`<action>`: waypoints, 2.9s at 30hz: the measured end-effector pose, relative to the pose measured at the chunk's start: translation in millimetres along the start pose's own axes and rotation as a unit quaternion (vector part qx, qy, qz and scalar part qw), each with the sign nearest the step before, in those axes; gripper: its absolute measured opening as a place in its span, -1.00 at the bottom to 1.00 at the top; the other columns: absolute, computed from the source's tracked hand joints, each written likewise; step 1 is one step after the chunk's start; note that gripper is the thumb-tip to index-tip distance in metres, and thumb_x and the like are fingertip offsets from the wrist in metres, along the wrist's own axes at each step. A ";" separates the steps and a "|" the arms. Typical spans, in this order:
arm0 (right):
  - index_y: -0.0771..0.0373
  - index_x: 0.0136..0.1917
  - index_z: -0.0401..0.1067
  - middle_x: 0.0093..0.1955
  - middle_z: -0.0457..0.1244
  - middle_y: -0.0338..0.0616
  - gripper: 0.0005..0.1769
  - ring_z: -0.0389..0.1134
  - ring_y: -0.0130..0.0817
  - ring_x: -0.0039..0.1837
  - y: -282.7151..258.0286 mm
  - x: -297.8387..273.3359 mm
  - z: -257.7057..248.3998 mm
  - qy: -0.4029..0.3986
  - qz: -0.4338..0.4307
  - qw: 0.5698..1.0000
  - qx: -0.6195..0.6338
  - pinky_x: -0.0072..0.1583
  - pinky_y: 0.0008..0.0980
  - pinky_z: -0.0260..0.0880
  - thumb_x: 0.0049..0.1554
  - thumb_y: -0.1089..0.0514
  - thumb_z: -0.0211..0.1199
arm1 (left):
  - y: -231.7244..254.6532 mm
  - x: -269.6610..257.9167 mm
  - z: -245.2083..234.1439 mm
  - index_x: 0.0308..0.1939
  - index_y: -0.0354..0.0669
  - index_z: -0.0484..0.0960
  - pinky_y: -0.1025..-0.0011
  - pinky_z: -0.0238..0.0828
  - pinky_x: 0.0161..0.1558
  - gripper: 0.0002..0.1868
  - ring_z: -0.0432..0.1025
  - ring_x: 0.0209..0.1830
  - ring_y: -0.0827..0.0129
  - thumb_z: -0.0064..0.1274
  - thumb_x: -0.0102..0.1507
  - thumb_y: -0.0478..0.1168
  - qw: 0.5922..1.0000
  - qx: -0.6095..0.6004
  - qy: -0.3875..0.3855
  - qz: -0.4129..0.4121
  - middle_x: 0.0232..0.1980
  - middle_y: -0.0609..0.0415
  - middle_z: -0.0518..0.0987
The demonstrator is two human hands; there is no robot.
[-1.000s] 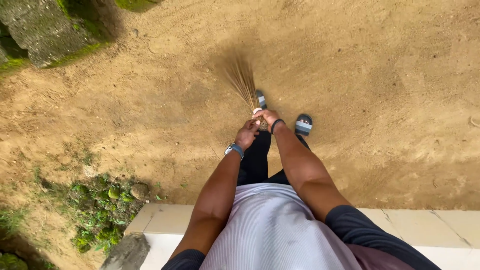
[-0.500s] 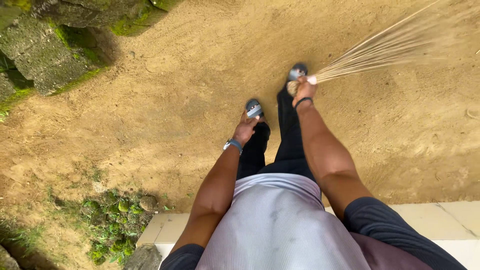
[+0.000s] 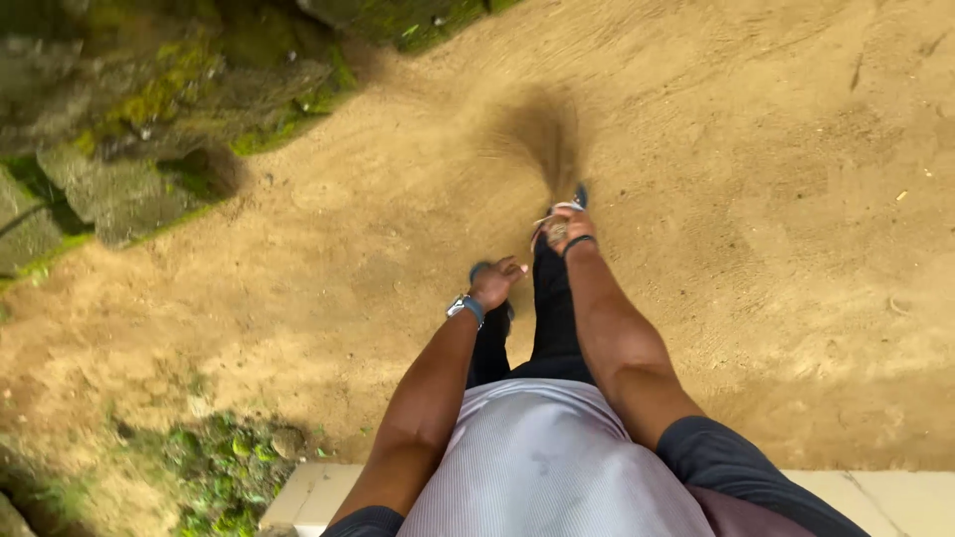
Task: Sweeping dirt and debris from an outdoor dirt courtyard using a traditional handheld broom bundle.
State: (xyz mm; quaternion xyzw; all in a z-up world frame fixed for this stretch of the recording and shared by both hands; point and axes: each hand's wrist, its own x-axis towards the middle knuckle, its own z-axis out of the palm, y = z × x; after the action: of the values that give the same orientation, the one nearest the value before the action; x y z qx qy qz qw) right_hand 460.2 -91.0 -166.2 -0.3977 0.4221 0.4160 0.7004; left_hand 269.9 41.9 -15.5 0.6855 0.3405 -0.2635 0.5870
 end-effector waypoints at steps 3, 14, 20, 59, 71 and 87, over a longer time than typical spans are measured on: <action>0.24 -0.18 0.45 -0.35 0.32 -0.06 -0.88 0.38 -0.11 -0.38 -67.1 15.7 -19.0 0.066 -0.043 0.996 0.044 -0.36 -0.10 0.44 -0.01 0.18 0.25 | 72.4 6.7 -1.4 0.36 -0.12 0.42 0.33 0.37 0.23 -0.29 0.50 0.23 0.17 -0.10 0.31 0.28 0.996 0.048 -0.027 -0.064 0.21 -0.05 0.64; 0.26 -0.05 0.49 -0.14 0.33 -0.12 -0.83 0.37 -0.21 -0.10 -15.0 -49.4 107.0 0.039 -0.028 0.998 -0.045 -0.07 -0.19 0.43 0.07 0.19 0.27 | 147.3 79.1 -35.0 0.37 -0.24 0.42 0.25 0.29 0.25 -0.30 0.37 0.31 -0.04 -0.08 0.42 0.26 0.990 -0.008 0.139 -0.035 0.32 -0.25 0.48; 0.23 -0.04 0.50 -0.15 0.34 -0.12 -0.83 0.36 -0.21 -0.15 -55.5 45.2 94.7 0.042 0.073 0.988 -0.127 -0.13 -0.15 0.42 0.05 0.22 0.32 | 176.8 110.3 -79.2 0.21 -0.18 0.55 0.31 0.38 0.15 -0.38 0.50 0.16 0.13 0.00 0.32 0.24 0.996 0.020 0.055 -0.065 0.16 -0.12 0.63; 0.25 -0.01 0.48 -0.26 0.33 -0.14 -0.85 0.32 -0.27 -0.28 -374.1 91.6 110.3 0.180 -0.143 0.964 0.131 -0.24 -0.20 0.39 0.16 0.18 0.22 | 408.9 275.6 -73.3 0.06 -0.23 0.64 0.27 0.45 0.09 -0.53 0.57 0.04 0.11 0.06 0.33 0.10 0.941 0.309 -0.124 0.063 -0.01 -0.12 0.69; 0.27 0.05 0.45 -0.24 0.31 -0.02 -0.81 0.39 -0.16 -0.30 -301.2 -46.1 1.9 0.043 0.010 0.976 0.214 -0.29 -0.16 0.46 0.21 0.16 0.16 | 455.6 298.6 17.5 0.14 -0.19 0.57 0.25 0.44 0.11 -0.51 0.56 0.09 0.08 0.08 0.28 0.07 0.852 0.448 -0.259 0.079 0.07 -0.11 0.68; 0.36 0.07 0.45 -0.04 0.37 -0.05 -0.69 0.43 -0.19 -0.13 -314.8 -127.2 75.3 0.321 -0.158 0.869 0.342 -0.18 -0.24 0.56 0.10 0.15 0.33 | 570.3 404.6 105.3 0.13 -0.24 0.59 0.19 0.47 0.10 -0.52 0.55 0.08 -0.03 0.05 0.27 0.02 0.658 0.581 -0.431 0.207 0.03 -0.22 0.67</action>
State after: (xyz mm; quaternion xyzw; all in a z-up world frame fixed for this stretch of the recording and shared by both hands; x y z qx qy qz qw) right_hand 731.1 -160.3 40.6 -0.3058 0.6709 -0.0213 0.6752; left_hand 971.3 -42.9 15.1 0.7495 -0.3242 -0.5453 0.1893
